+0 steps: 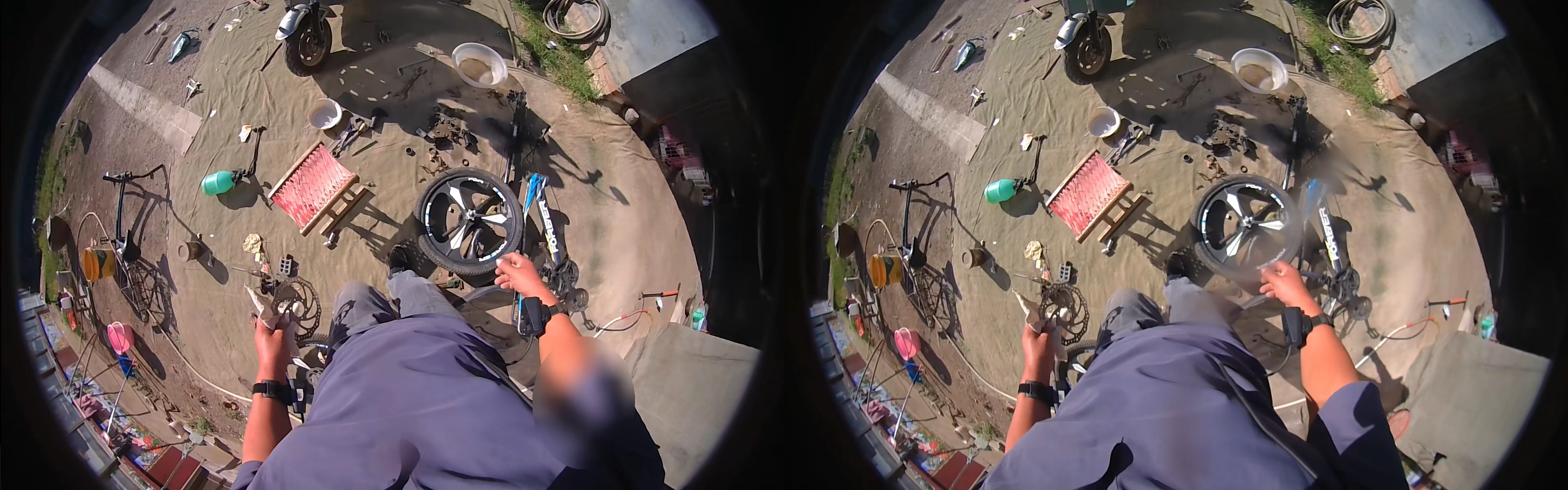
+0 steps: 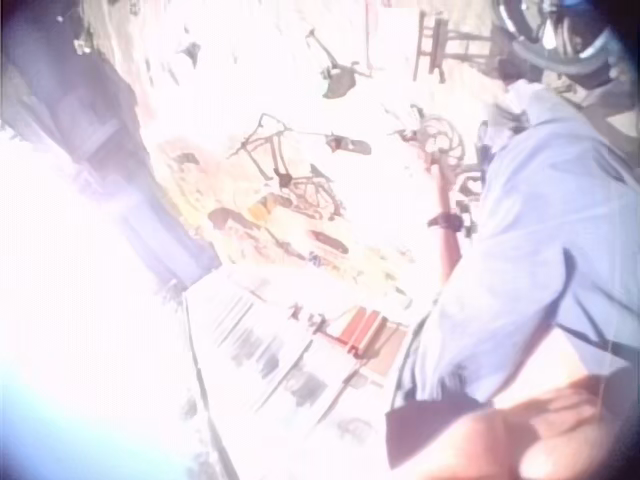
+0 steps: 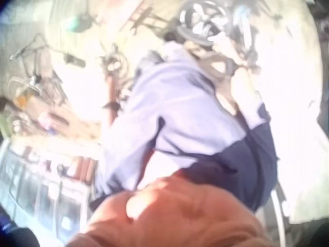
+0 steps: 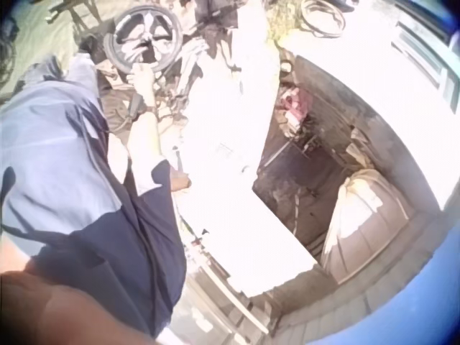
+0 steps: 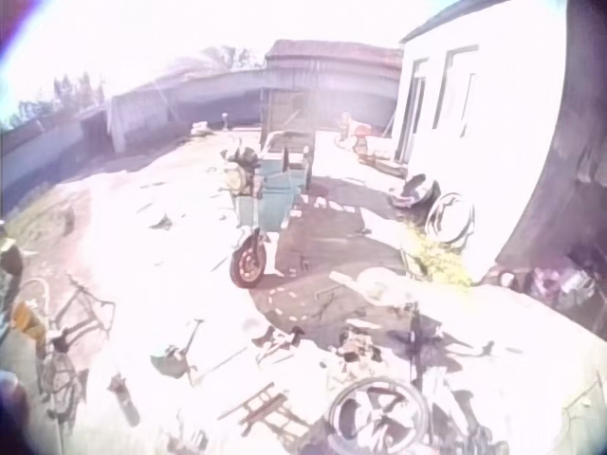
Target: The person cleans a bicycle disc brake rotor with a cloth, then installs it onto a bicycle wheel hub using bolts. The person tightens the bolts by hand to secure the rotor to the wheel.
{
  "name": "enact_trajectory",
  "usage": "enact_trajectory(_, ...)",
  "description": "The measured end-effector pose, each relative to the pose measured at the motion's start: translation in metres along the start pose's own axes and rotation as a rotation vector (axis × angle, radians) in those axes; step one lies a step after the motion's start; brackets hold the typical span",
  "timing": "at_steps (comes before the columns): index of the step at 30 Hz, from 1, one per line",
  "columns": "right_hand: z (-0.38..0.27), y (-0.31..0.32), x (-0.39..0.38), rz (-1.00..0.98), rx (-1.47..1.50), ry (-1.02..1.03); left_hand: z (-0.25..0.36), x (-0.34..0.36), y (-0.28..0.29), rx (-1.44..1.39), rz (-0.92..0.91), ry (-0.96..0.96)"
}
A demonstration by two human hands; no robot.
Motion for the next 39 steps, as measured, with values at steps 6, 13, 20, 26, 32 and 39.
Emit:
enact_trajectory(6, -0.069, 0.0, 0.014, 0.076, 0.041, 0.152, 0.125, 0.11, -0.082, 0.165, -0.329, -0.176)
enact_trajectory(13, -0.095, -0.021, -0.006, 0.202, 0.226, 0.191, 0.244, 0.187, -0.22, 0.526, -0.807, -0.306)
enact_trajectory(20, -0.145, -0.045, 0.004, 0.15, 0.162, 0.429, 0.28, 0.172, -0.336, 0.498, -1.237, -0.172)
enact_trajectory(26, -0.174, -0.052, 0.028, 0.16, -0.027, 0.54, 0.286, 0.145, -0.42, 0.534, -1.483, -0.013)
enact_trajectory(32, -0.154, -0.055, 0.065, 0.242, 0.405, 0.309, 0.271, 0.159, -0.497, 0.744, -1.593, 0.117)
enact_trajectory(39, -0.127, -0.066, 0.123, 0.447, 0.76, -0.056, 0.244, 0.2, -0.593, 1.123, -1.653, 0.156)
Point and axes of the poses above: each hand's wrist, its own x-axis towards the middle knuckle, its own y-axis out of the back of the hand, z = x × y, the point moved 5 cm from there along x, towards the middle knuckle, and after that the axes turned 1 degree about -z, right-handed, at the moved point
